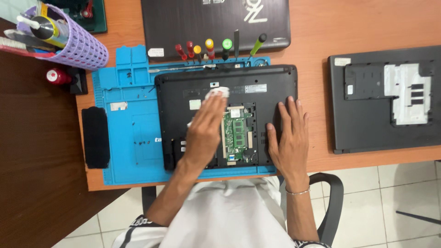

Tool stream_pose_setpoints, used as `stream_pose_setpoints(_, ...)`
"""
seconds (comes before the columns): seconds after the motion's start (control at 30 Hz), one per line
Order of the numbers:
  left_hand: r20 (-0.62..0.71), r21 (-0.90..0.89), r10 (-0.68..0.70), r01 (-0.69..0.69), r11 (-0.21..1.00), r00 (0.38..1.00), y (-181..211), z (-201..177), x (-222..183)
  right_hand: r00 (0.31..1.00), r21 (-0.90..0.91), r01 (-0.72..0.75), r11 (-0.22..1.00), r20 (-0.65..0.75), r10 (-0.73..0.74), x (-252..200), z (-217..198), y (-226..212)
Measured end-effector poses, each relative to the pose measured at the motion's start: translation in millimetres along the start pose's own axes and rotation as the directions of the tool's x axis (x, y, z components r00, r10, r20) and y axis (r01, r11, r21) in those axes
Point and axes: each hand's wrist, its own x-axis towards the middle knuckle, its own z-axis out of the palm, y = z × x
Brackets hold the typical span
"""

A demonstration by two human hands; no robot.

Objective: The person wipes the internal and external surfaces of a disassembled laptop with a cloth and then re-seats a memory module on the motherboard.

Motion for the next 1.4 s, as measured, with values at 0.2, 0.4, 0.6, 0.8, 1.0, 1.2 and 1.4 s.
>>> stream_pose_setpoints(0.2,0.031,-0.115,-0.048,0.051,0.992,0.998,18,-1,7,1.000,0.026,0.000,1.000,-0.006,0.000,0,-3,-3)
stream_pose_setpoints(0.4,-0.034,0.022,-0.272,0.273,0.962,0.962,8,-18,9,1.000,0.052,0.006,0.999,-0.008,-0.005,2,-4,-3)
stream_pose_setpoints(0.6,-0.003,-0.097,-0.134,0.133,0.986,0.991,36,24,32,1.000,0.041,0.023,0.999,-0.004,-0.022,2,-4,-3)
stream_pose_setpoints(0.8,-0.026,0.016,-0.170,0.171,0.985,0.985,15,8,9,1.000,0.033,0.023,0.999,-0.007,-0.023,2,-3,1)
stream_pose_setpoints(1.0,-0.113,0.098,-0.486,0.497,0.862,0.866,-12,-27,-12,1.000,0.055,0.008,0.998,-0.003,-0.008,2,-3,-1)
stream_pose_setpoints(1.2,-0.119,0.035,-0.362,0.368,0.929,0.925,0,-3,14,1.000,0.027,0.020,0.999,-0.011,-0.020,2,-5,-1)
stream_pose_setpoints(1.4,-0.047,0.070,-0.446,0.448,0.891,0.894,8,-30,-8,1.000,0.052,0.005,0.999,-0.008,-0.004,2,-3,-3)
